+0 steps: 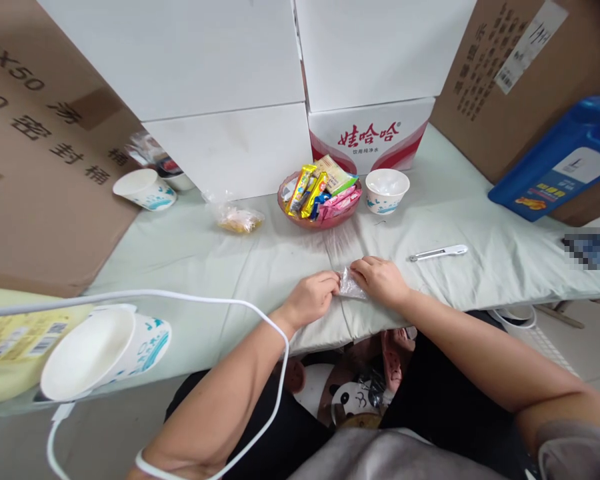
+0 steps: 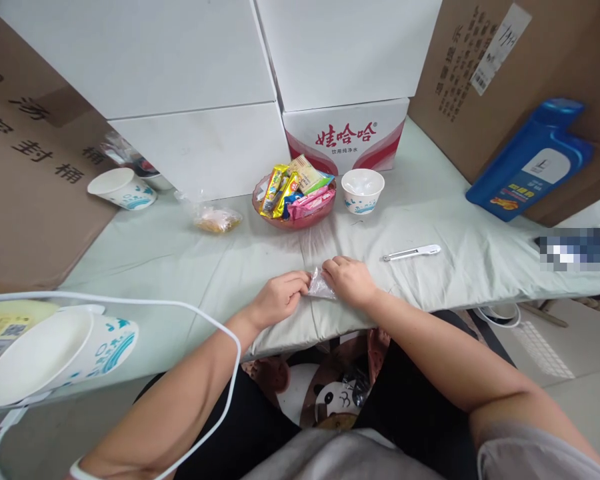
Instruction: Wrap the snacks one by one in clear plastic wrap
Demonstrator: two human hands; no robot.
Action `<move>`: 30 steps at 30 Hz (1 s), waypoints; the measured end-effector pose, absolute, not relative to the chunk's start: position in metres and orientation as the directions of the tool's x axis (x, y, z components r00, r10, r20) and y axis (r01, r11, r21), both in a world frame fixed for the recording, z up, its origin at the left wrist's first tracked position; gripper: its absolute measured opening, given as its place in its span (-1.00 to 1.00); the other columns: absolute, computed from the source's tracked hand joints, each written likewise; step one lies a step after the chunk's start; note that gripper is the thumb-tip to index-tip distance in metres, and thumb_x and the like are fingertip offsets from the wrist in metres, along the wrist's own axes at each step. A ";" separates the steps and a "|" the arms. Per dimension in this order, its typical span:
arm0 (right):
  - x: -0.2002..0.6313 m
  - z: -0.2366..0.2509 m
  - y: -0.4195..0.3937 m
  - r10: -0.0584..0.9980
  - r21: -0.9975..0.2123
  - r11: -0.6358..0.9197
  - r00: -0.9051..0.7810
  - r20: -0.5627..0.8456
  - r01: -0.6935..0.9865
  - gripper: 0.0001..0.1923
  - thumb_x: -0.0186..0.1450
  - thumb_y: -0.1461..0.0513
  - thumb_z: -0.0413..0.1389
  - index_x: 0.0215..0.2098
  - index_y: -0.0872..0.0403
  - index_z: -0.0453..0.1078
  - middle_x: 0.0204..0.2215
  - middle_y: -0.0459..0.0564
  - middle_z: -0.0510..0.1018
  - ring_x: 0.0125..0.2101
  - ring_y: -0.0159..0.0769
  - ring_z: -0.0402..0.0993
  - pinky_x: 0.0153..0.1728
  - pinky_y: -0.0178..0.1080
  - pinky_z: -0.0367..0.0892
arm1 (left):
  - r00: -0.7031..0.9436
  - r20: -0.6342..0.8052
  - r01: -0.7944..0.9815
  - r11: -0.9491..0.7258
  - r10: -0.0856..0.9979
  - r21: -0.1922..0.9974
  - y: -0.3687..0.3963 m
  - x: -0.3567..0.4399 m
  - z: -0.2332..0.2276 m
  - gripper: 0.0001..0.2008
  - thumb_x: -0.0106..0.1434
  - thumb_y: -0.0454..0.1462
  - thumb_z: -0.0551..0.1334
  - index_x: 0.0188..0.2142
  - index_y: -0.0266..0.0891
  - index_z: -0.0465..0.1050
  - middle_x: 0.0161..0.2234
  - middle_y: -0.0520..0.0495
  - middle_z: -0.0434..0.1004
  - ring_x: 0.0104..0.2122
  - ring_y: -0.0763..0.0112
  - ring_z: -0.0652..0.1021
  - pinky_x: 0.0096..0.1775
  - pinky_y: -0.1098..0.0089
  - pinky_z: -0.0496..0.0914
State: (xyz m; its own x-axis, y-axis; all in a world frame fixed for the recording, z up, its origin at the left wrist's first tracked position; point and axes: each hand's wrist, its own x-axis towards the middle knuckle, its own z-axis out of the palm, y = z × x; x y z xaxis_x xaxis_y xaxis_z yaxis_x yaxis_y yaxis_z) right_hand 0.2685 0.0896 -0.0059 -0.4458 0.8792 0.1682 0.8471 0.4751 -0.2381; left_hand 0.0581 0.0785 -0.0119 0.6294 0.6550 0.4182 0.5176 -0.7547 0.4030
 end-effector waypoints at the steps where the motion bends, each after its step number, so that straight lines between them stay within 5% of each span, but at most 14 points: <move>1: 0.268 -0.006 0.090 0.878 -0.233 0.477 -0.449 0.164 0.848 -0.73 0.43 0.15 -0.05 -0.16 0.09 0.44 -0.29 0.06 0.55 -0.29 -0.24 0.46 -0.31 -0.27 0.20 | 0.609 0.452 0.542 -0.758 0.652 0.362 0.077 0.059 -0.010 -0.71 0.14 -0.52 0.01 -0.36 -0.22 0.45 -0.26 -0.11 0.54 -0.17 0.34 0.55 -0.11 0.31 0.48; 8: 0.271 -0.006 0.092 0.880 -0.199 0.472 -0.447 0.159 0.859 -0.74 0.42 0.15 -0.03 -0.16 0.10 0.44 -0.30 0.06 0.53 -0.27 -0.21 0.43 -0.29 -0.24 0.23 | 0.691 0.422 0.573 -0.801 0.587 0.174 0.071 0.070 -0.005 -0.84 0.30 -0.35 0.14 -0.21 -0.20 0.50 -0.15 -0.10 0.54 0.02 0.19 0.46 0.01 0.16 0.41; 12: 0.287 -0.001 0.097 0.879 -0.182 0.428 -0.361 0.312 0.885 -0.82 0.37 0.25 0.02 -0.19 0.12 0.45 -0.27 0.12 0.52 -0.21 -0.12 0.40 -0.18 -0.14 0.28 | 0.677 0.355 0.592 -0.764 0.645 0.257 0.075 0.070 -0.010 -0.90 0.29 -0.30 0.20 -0.26 -0.22 0.51 -0.20 -0.11 0.53 -0.08 0.23 0.47 -0.06 0.20 0.43; 16: 0.290 0.002 0.084 0.715 -0.281 0.672 -0.502 0.486 0.685 -0.81 0.34 0.22 0.07 -0.11 0.08 0.42 -0.12 0.13 0.51 -0.06 -0.11 0.37 -0.04 -0.05 0.32 | 0.664 0.386 0.541 -0.768 0.640 0.343 0.077 0.066 -0.013 -0.93 0.26 -0.30 0.23 -0.29 -0.22 0.51 -0.22 -0.12 0.52 -0.12 0.25 0.48 -0.07 0.21 0.43; 19: 0.277 -0.004 0.068 0.605 -0.311 0.796 -0.676 0.421 0.519 -0.75 0.34 0.25 0.07 -0.01 0.07 0.38 -0.07 0.10 0.51 -0.01 -0.15 0.37 -0.01 -0.05 0.33 | 0.584 0.459 0.498 -0.743 0.669 0.447 0.080 0.060 -0.015 -0.91 0.26 -0.36 0.19 -0.30 -0.23 0.48 -0.24 -0.11 0.53 -0.15 0.30 0.51 -0.06 0.26 0.43; 23: 0.275 -0.009 0.071 0.605 -0.330 0.795 -0.708 0.365 0.509 -0.79 0.35 0.34 0.02 -0.13 0.07 0.45 -0.19 0.05 0.58 -0.15 -0.20 0.45 -0.12 -0.14 0.40 | 0.333 0.478 0.606 -0.572 0.813 0.552 0.089 0.051 -0.020 -0.86 0.27 -0.41 0.12 -0.30 -0.23 0.44 -0.28 -0.08 0.50 -0.24 0.33 0.51 -0.14 0.28 0.44; 27: 0.303 0.019 0.118 0.675 -0.307 0.720 -0.525 0.518 0.623 -0.77 0.37 0.28 -0.03 -0.16 0.02 0.47 -0.25 0.03 0.60 -0.21 -0.23 0.50 -0.16 -0.17 0.42 | 0.342 0.448 0.658 -0.551 0.826 0.512 0.095 0.048 -0.026 -0.87 0.19 -0.44 0.17 -0.34 -0.24 0.45 -0.25 -0.10 0.46 -0.20 0.28 0.48 -0.13 0.26 0.42; 30: 0.321 0.057 0.174 0.725 -0.216 0.469 -0.234 0.648 0.857 -0.69 0.39 0.22 -0.09 -0.11 0.05 0.48 -0.14 0.11 0.58 -0.08 -0.12 0.45 -0.02 -0.07 0.34 | 0.408 0.412 0.687 -0.571 0.815 0.450 0.096 0.051 -0.026 -0.88 0.19 -0.43 0.18 -0.34 -0.23 0.47 -0.25 -0.09 0.46 -0.19 0.24 0.43 -0.11 0.23 0.40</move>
